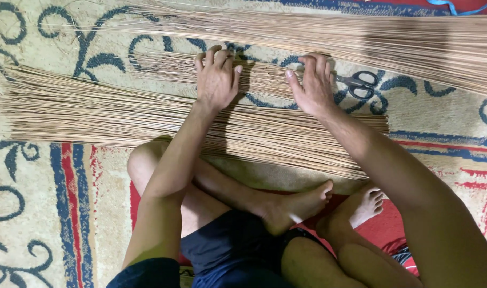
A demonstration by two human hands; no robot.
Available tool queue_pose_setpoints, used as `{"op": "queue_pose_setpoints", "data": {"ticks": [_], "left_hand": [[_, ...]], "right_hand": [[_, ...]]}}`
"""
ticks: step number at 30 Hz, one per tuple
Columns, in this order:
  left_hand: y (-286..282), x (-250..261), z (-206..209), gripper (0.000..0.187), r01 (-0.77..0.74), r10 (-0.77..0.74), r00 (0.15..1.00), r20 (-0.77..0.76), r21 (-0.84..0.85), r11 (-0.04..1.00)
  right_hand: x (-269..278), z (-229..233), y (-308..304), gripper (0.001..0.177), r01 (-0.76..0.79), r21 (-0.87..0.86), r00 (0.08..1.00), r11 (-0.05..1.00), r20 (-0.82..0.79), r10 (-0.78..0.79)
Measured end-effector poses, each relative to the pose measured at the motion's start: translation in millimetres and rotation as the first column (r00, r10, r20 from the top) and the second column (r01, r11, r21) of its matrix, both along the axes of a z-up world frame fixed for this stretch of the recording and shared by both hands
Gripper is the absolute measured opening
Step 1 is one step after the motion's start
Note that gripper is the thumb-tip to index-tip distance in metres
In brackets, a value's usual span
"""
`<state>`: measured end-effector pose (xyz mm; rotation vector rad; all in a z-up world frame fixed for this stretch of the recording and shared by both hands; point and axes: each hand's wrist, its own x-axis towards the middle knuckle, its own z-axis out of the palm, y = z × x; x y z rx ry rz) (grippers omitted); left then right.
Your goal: Trimming bundles of thin wooden sticks to a uniform length using scissors
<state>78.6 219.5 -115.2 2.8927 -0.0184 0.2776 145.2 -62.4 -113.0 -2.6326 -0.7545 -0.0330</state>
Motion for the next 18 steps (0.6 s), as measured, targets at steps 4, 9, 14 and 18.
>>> {"op": "queue_pose_setpoints", "data": {"ticks": [4,9,14,18], "left_hand": [[-7,-19,9,0.044,0.204,-0.206,0.978,-0.022,-0.090,0.975],[-6,-13,-4,0.043,0.225,-0.219,0.974,0.060,-0.115,0.967],[1,34,-31,0.019,0.015,0.002,0.993,0.118,-0.146,0.989],[12,83,-34,0.046,-0.094,0.099,0.994,0.057,-0.076,0.993]], "right_hand": [[10,-8,9,0.055,0.013,-0.023,1.000,1.000,0.011,-0.012],[13,-7,23,0.055,-0.006,-0.013,0.999,1.000,0.053,0.006],[26,1,39,0.048,-0.007,-0.056,1.000,0.998,0.004,0.007],[41,-2,49,0.047,-0.006,-0.026,0.997,1.000,0.071,0.008]]}}
